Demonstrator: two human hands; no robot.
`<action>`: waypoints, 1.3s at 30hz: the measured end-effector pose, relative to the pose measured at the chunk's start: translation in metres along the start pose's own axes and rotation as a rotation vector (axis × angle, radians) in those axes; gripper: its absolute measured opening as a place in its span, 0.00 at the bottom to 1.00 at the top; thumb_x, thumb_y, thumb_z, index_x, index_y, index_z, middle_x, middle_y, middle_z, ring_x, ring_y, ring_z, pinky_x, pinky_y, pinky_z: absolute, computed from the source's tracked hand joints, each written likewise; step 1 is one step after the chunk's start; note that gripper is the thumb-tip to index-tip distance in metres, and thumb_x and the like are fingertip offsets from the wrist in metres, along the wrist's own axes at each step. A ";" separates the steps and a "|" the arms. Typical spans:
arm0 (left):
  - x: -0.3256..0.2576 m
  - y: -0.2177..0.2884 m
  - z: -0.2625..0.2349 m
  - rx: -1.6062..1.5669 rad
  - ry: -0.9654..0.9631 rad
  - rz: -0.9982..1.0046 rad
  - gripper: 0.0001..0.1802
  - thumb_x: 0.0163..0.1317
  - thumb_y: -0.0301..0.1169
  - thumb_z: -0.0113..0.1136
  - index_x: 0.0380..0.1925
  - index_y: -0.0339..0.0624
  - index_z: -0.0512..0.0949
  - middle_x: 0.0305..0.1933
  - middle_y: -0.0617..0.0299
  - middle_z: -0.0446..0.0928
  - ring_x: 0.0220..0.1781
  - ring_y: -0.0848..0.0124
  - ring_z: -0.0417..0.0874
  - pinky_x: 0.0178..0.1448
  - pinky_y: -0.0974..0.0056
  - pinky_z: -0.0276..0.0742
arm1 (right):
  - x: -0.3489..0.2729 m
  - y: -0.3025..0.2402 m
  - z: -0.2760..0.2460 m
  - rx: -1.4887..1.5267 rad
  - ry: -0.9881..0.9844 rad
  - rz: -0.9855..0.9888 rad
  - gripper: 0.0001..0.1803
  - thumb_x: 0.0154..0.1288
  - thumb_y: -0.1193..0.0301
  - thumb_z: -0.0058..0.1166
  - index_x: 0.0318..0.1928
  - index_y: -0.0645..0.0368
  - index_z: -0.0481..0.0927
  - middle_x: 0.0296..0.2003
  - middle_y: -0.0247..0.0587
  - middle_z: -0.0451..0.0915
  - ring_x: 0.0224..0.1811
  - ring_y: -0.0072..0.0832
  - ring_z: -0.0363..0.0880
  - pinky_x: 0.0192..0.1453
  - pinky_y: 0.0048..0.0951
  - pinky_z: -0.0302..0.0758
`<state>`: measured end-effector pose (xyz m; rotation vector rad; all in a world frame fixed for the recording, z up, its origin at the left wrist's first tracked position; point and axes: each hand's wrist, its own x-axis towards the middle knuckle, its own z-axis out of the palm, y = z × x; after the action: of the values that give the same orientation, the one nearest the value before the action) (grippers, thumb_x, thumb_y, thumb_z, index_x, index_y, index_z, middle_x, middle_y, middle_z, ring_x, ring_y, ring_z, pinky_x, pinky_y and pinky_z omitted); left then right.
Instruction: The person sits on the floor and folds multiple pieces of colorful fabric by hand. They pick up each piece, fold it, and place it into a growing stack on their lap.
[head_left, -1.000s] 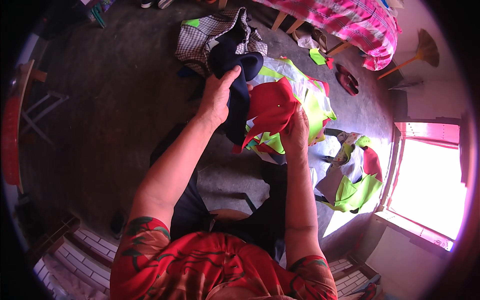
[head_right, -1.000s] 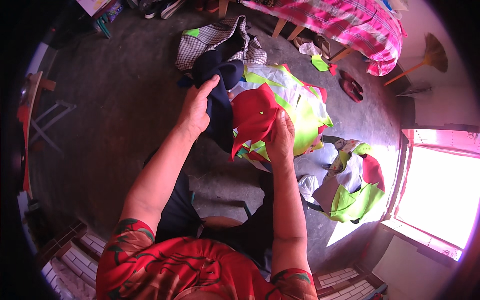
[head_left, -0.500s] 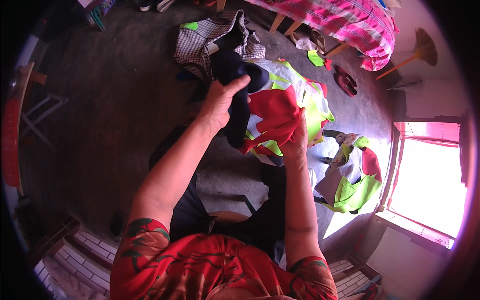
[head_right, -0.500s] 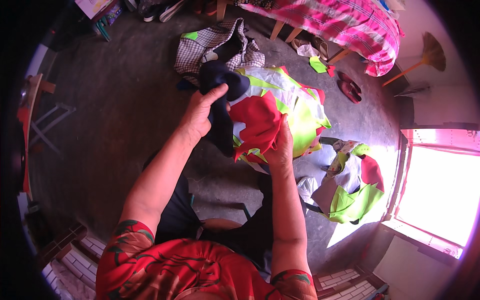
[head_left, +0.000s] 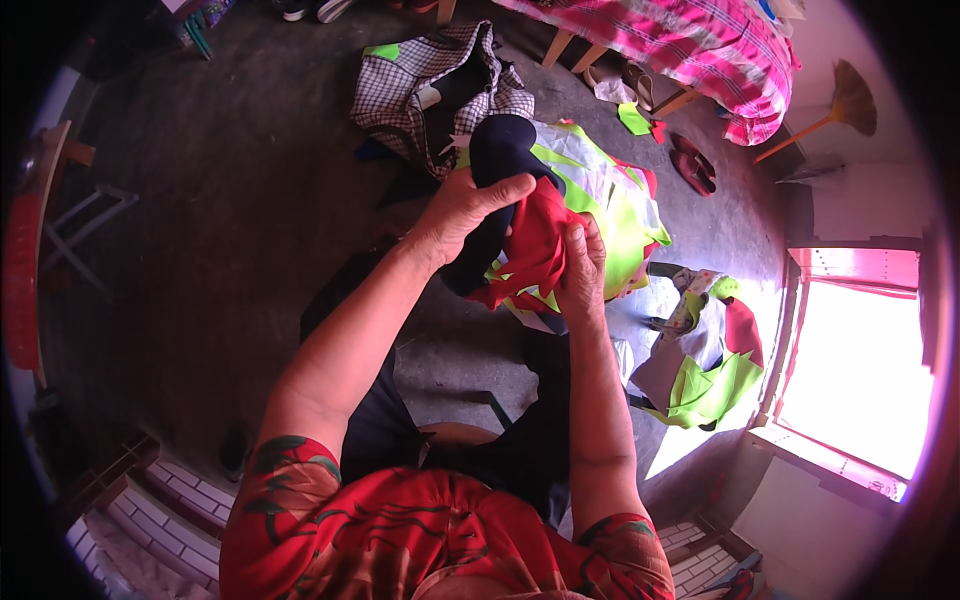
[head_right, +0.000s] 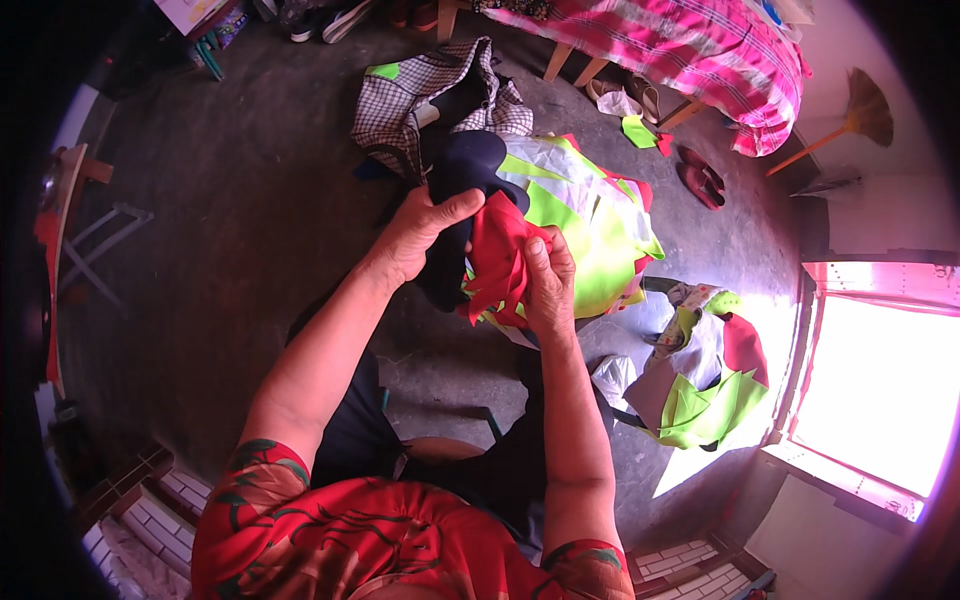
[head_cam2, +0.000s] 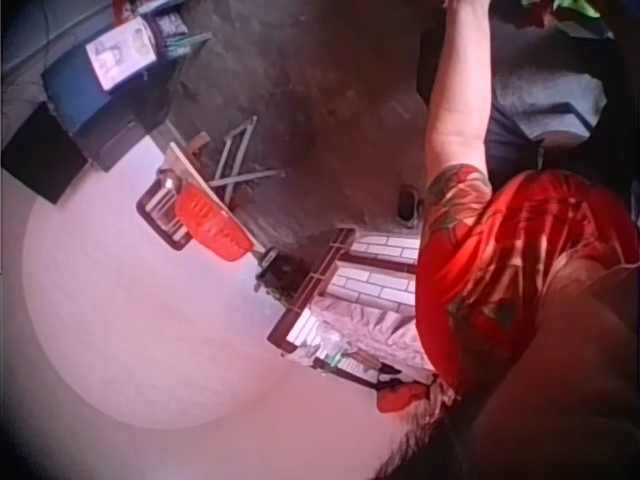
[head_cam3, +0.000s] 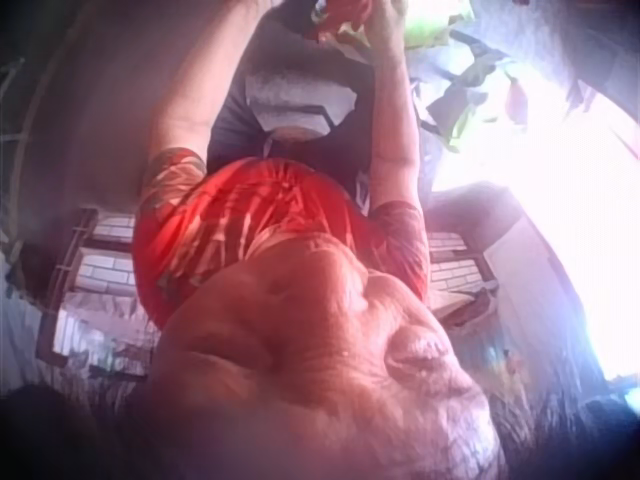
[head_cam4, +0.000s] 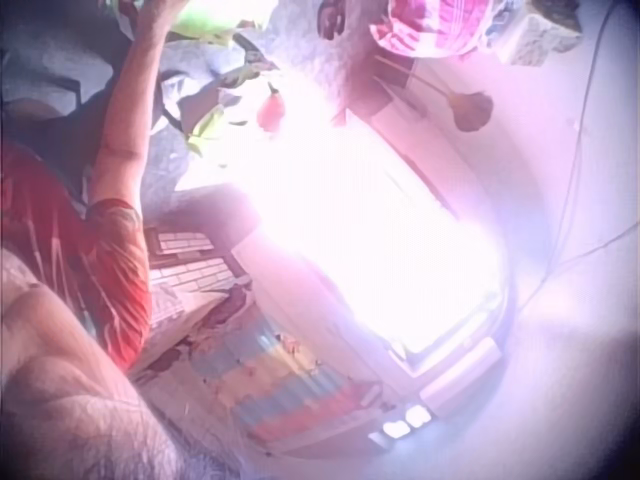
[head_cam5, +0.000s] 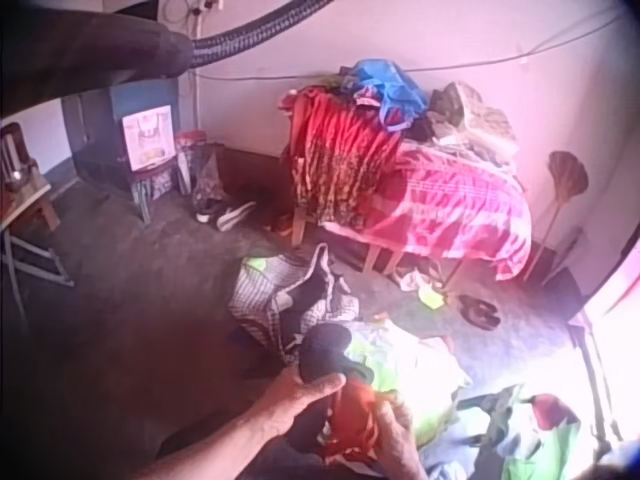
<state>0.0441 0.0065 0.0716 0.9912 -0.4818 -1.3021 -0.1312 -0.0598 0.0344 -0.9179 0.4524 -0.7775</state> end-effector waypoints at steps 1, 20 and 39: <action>0.001 -0.002 -0.001 0.033 -0.011 0.045 0.19 0.51 0.39 0.68 0.40 0.43 0.76 0.35 0.69 0.77 0.34 0.79 0.77 0.37 0.72 0.74 | 0.000 0.000 0.001 -0.054 0.022 -0.002 0.11 0.66 0.65 0.51 0.41 0.59 0.71 0.37 0.35 0.78 0.38 0.20 0.77 0.45 0.22 0.75; 0.007 -0.014 -0.004 -0.005 0.179 0.177 0.14 0.49 0.24 0.65 0.37 0.39 0.77 0.35 0.68 0.77 0.37 0.78 0.76 0.46 0.70 0.72 | 0.001 -0.004 0.015 -0.355 0.021 0.361 0.16 0.54 0.76 0.63 0.42 0.68 0.75 0.34 0.41 0.81 0.33 0.22 0.80 0.39 0.23 0.78; 0.012 -0.015 -0.007 -0.077 0.312 0.334 0.17 0.52 0.26 0.66 0.44 0.39 0.76 0.41 0.69 0.76 0.41 0.79 0.74 0.51 0.71 0.69 | 0.001 0.001 0.010 -0.465 -0.031 0.440 0.14 0.55 0.77 0.58 0.43 0.68 0.74 0.35 0.39 0.80 0.35 0.22 0.78 0.41 0.22 0.76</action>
<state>0.0435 -0.0017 0.0531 0.9801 -0.3359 -0.8435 -0.1238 -0.0550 0.0393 -1.2025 0.7958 -0.2544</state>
